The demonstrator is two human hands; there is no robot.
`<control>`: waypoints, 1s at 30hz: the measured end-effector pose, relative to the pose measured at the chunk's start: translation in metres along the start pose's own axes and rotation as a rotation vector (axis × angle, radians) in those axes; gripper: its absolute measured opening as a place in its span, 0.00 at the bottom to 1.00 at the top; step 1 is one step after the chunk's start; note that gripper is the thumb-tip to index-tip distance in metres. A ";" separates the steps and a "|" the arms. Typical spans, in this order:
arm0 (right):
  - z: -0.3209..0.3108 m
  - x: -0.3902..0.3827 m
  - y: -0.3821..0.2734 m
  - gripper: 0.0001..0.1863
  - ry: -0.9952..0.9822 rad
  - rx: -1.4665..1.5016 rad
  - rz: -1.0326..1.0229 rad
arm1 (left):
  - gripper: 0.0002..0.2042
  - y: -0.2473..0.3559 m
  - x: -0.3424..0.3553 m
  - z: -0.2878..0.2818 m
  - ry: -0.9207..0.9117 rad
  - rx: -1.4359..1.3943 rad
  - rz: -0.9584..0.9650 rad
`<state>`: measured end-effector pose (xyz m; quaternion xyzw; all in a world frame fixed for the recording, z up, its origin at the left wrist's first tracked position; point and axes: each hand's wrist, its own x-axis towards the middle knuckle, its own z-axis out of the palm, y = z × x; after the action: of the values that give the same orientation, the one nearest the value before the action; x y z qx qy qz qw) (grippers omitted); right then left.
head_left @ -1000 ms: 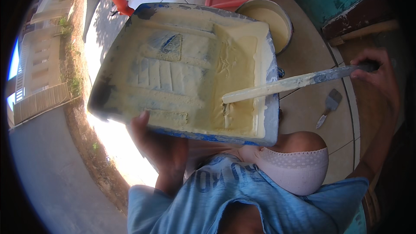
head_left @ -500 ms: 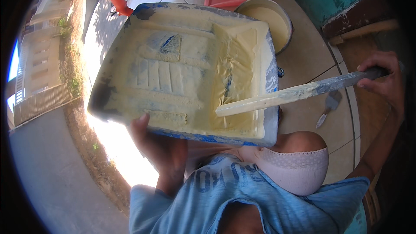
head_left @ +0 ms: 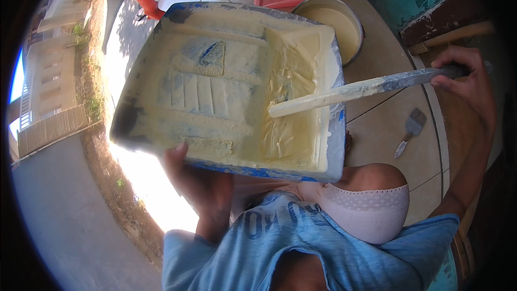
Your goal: The person sits on a tiled floor and stirs a bucket of yellow paint with a stick. They then pick up a paint tray and pour paint from the bucket into the tray using the stick to guide the flow. The person also handles a rag and a paint roller during the preparation.
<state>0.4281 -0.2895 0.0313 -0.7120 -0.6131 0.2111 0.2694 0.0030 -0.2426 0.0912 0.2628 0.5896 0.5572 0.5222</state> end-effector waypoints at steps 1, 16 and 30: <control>0.000 0.001 0.002 0.24 0.019 -0.014 0.004 | 0.32 -0.001 0.000 0.000 0.011 0.013 0.005; 0.002 0.009 -0.006 0.22 0.004 -0.038 -0.090 | 0.34 -0.002 0.002 -0.004 0.022 -0.004 -0.006; -0.057 0.041 -0.033 0.16 -0.342 0.127 -0.578 | 0.36 -0.002 0.004 -0.010 0.017 -0.036 -0.020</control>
<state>0.4456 -0.2530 0.0974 -0.4450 -0.8114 0.2801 0.2553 -0.0070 -0.2432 0.0860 0.2427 0.5863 0.5649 0.5275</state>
